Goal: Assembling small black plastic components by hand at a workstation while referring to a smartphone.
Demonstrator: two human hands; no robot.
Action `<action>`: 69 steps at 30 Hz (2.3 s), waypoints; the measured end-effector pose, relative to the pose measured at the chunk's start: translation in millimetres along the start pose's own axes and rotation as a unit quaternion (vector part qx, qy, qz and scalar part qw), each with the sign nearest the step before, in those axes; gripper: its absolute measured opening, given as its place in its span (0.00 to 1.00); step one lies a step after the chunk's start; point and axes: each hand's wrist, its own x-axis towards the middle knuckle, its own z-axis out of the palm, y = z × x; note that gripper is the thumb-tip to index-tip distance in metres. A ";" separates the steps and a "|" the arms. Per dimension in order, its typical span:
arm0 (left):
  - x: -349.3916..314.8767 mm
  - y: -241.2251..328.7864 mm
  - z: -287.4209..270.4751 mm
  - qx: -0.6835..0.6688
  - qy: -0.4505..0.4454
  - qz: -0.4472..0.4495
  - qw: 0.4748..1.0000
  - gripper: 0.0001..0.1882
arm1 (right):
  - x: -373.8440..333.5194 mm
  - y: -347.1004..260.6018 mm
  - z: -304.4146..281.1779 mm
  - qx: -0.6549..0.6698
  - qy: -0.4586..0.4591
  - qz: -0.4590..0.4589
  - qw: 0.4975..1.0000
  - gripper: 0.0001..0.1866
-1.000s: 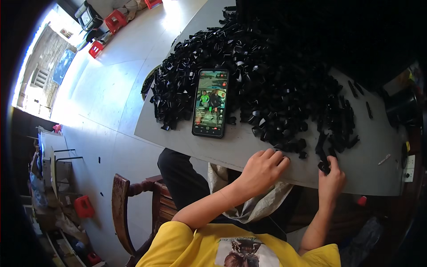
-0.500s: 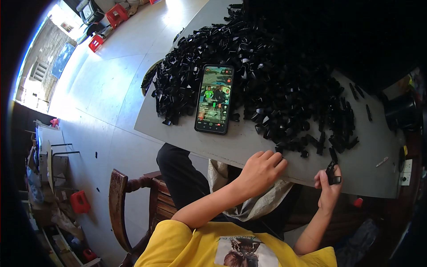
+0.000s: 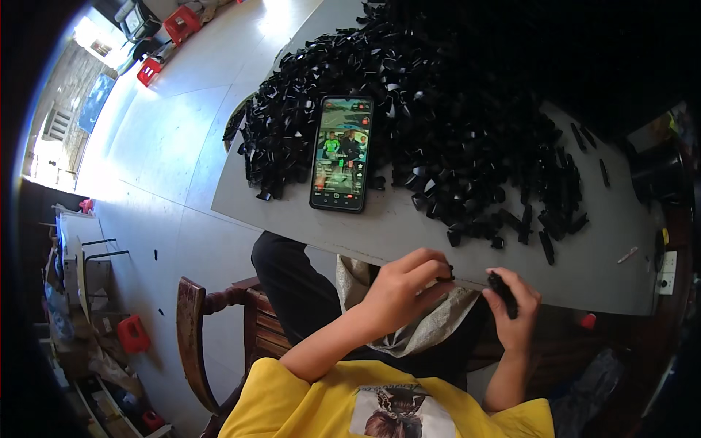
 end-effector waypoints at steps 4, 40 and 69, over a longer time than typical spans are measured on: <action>-7.9 10.5 -23.4 -0.058 0.029 -0.032 0.997 0.09 | 12.5 -23.6 2.1 -0.014 -0.057 -0.056 0.997 0.14; -45.6 22.0 -21.3 -0.436 -0.064 -0.043 0.896 0.20 | -14.9 -37.6 51.2 0.062 -0.231 -0.270 0.933 0.02; 4.2 -10.2 3.0 0.119 0.006 0.031 0.992 0.13 | 44.3 26.9 -9.0 -0.235 0.091 0.036 0.967 0.16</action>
